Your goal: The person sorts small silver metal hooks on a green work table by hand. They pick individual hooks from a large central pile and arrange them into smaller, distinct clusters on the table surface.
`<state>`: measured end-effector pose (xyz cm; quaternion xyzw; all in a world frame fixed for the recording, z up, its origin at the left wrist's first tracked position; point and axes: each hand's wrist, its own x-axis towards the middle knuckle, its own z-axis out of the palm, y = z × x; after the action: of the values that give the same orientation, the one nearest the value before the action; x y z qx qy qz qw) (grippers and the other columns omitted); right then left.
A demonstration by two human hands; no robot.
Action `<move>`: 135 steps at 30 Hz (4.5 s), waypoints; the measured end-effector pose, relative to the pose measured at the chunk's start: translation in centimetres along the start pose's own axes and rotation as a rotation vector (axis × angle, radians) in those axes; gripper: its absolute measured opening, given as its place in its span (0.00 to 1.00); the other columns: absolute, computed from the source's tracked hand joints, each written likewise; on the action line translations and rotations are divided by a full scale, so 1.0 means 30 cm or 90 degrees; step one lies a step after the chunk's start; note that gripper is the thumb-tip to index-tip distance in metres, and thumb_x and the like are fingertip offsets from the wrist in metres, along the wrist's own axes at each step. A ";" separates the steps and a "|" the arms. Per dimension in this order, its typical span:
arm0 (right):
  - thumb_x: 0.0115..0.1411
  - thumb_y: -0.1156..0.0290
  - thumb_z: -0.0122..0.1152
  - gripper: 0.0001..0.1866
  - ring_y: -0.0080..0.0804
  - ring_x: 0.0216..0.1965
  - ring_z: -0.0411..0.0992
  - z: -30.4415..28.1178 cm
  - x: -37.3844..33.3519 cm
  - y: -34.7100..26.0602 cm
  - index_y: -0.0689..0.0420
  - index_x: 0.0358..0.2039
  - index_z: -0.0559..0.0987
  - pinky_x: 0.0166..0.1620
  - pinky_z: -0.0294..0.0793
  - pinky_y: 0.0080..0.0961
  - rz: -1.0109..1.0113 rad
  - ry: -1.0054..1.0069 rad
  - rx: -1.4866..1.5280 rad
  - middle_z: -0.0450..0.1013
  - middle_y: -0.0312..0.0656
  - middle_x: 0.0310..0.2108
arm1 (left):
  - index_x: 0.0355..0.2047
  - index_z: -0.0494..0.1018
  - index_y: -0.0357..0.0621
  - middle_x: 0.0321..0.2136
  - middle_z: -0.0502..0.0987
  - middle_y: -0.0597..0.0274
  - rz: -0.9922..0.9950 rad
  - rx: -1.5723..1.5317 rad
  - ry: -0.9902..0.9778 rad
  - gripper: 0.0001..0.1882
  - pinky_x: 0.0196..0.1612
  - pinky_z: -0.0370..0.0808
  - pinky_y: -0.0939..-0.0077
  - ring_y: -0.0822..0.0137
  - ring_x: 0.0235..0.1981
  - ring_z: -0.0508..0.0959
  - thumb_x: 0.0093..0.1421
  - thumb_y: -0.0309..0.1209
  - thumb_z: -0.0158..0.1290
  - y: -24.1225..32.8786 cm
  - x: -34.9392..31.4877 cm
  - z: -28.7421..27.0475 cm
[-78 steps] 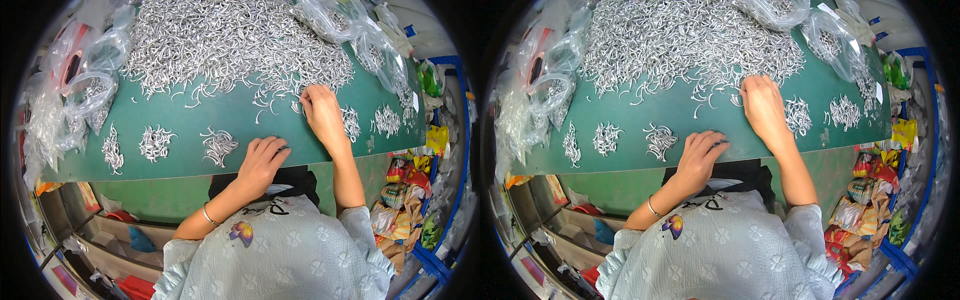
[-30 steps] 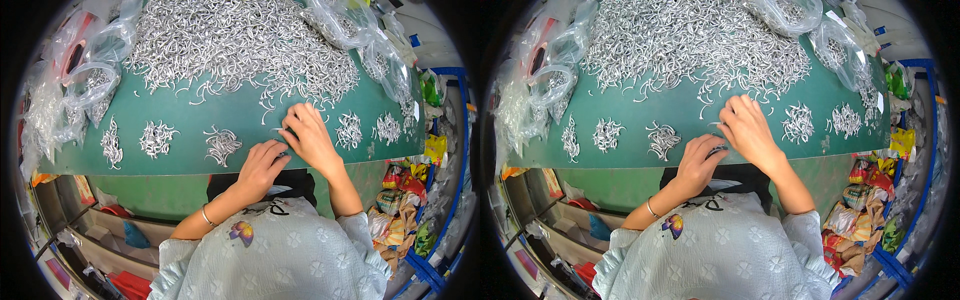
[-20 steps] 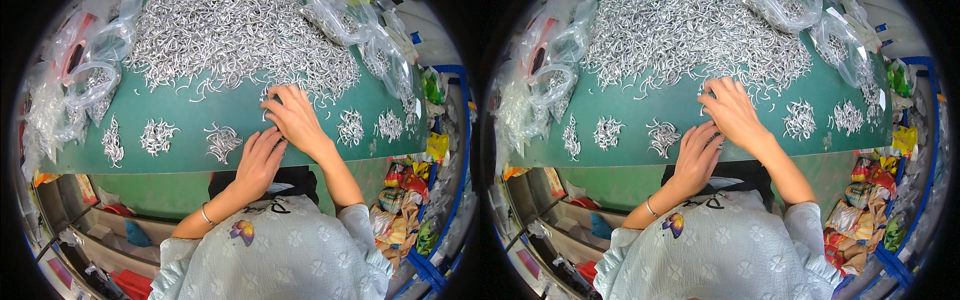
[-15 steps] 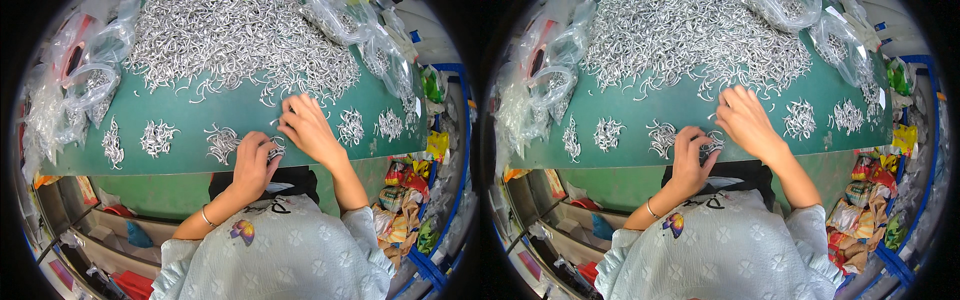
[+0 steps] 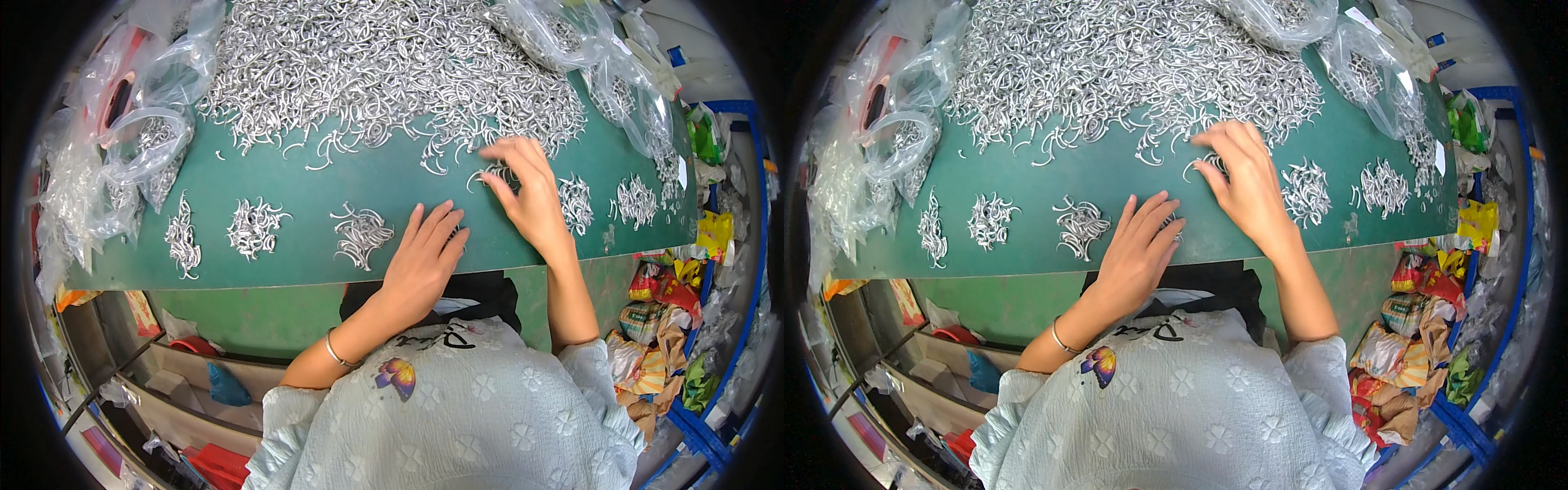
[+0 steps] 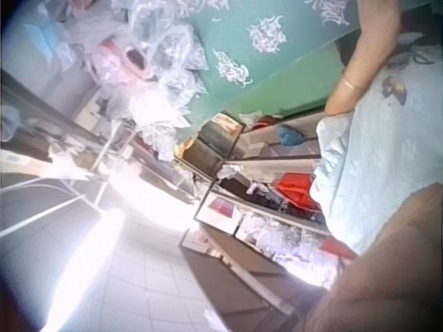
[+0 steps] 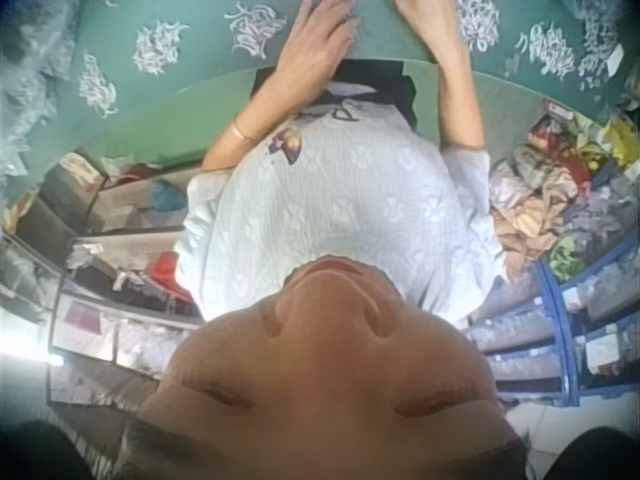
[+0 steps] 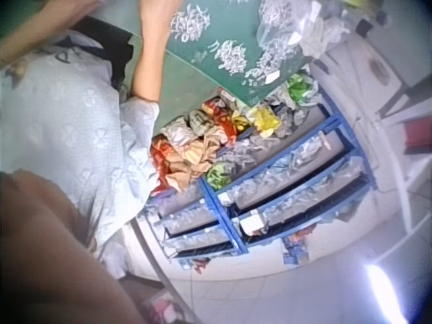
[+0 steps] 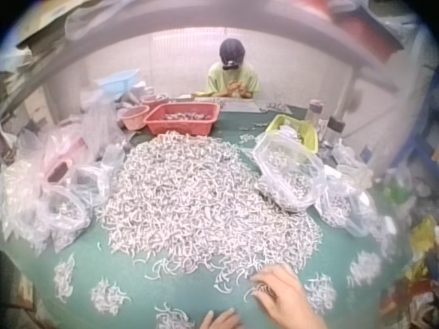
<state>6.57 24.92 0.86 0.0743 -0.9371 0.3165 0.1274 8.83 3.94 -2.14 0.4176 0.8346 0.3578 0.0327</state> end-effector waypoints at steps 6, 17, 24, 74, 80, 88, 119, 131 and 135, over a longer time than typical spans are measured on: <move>0.52 0.78 0.64 0.10 0.42 0.47 0.66 0.064 0.067 -0.007 0.59 0.35 0.76 0.48 0.64 0.36 -0.064 -0.040 -0.177 0.70 0.41 0.45 | 0.47 0.73 0.38 0.44 0.72 0.57 0.019 -0.005 0.044 0.20 0.51 0.65 0.56 0.54 0.48 0.71 0.52 0.21 0.59 0.001 0.006 -0.007; 0.53 0.75 0.65 0.09 0.40 0.41 0.64 0.061 0.066 -0.002 0.57 0.32 0.74 0.45 0.62 0.34 -0.063 -0.074 -0.128 0.67 0.39 0.36 | 0.47 0.74 0.38 0.41 0.72 0.57 0.009 -0.020 0.067 0.20 0.48 0.65 0.59 0.55 0.46 0.72 0.52 0.22 0.59 0.004 0.005 0.001; 0.51 0.74 0.67 0.08 0.41 0.42 0.64 0.010 0.000 -0.100 0.57 0.29 0.75 0.44 0.62 0.36 -0.077 -0.204 -0.065 0.66 0.41 0.36 | 0.50 0.70 0.38 0.45 0.70 0.53 -0.035 -0.084 0.134 0.24 0.48 0.66 0.57 0.51 0.48 0.71 0.50 0.20 0.61 0.013 -0.002 0.011; 0.54 0.74 0.65 0.08 0.41 0.43 0.66 0.094 0.057 -0.025 0.59 0.33 0.76 0.44 0.63 0.36 -0.025 0.042 -0.184 0.70 0.42 0.38 | 0.44 0.73 0.35 0.45 0.72 0.52 0.005 -0.036 0.085 0.19 0.56 0.66 0.52 0.50 0.52 0.71 0.50 0.18 0.58 0.012 0.003 0.007; 0.53 0.76 0.64 0.06 0.39 0.39 0.67 0.051 0.060 -0.002 0.57 0.30 0.76 0.44 0.62 0.36 -0.005 0.080 -0.071 0.70 0.39 0.30 | 0.44 0.73 0.35 0.44 0.72 0.52 0.000 -0.047 0.092 0.19 0.55 0.66 0.52 0.50 0.52 0.71 0.49 0.18 0.58 0.014 0.002 0.009; 0.53 0.76 0.64 0.07 0.40 0.42 0.66 0.039 0.053 -0.039 0.58 0.34 0.78 0.47 0.61 0.37 -0.036 0.058 -0.190 0.69 0.40 0.38 | 0.45 0.73 0.35 0.43 0.72 0.52 0.003 -0.057 0.087 0.19 0.55 0.66 0.52 0.49 0.51 0.71 0.50 0.18 0.58 0.009 0.004 0.009; 0.55 0.76 0.65 0.05 0.39 0.33 0.68 -0.011 0.052 -0.021 0.60 0.29 0.77 0.40 0.66 0.32 0.039 0.011 0.087 0.72 0.39 0.27 | 0.49 0.70 0.34 0.50 0.69 0.49 0.019 -0.079 0.055 0.23 0.57 0.66 0.48 0.47 0.54 0.69 0.50 0.16 0.54 0.002 0.008 0.014; 0.53 0.77 0.65 0.06 0.44 0.38 0.68 0.063 0.096 -0.002 0.61 0.30 0.76 0.47 0.65 0.35 -0.001 -0.007 -0.106 0.71 0.43 0.34 | 0.51 0.70 0.37 0.50 0.68 0.51 0.036 0.039 0.026 0.25 0.60 0.63 0.49 0.49 0.56 0.68 0.51 0.17 0.56 0.017 0.030 -0.014; 0.53 0.76 0.65 0.06 0.43 0.39 0.67 0.018 0.086 -0.021 0.60 0.29 0.75 0.46 0.65 0.36 -0.028 -0.037 -0.049 0.70 0.43 0.34 | 0.53 0.69 0.37 0.52 0.68 0.51 0.014 -0.011 0.010 0.25 0.62 0.61 0.50 0.52 0.58 0.68 0.53 0.18 0.54 0.001 0.002 0.004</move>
<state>4.14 23.94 1.56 0.0991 -0.9499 0.2752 0.1098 8.86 4.06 -2.21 0.4236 0.8271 0.3686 0.0256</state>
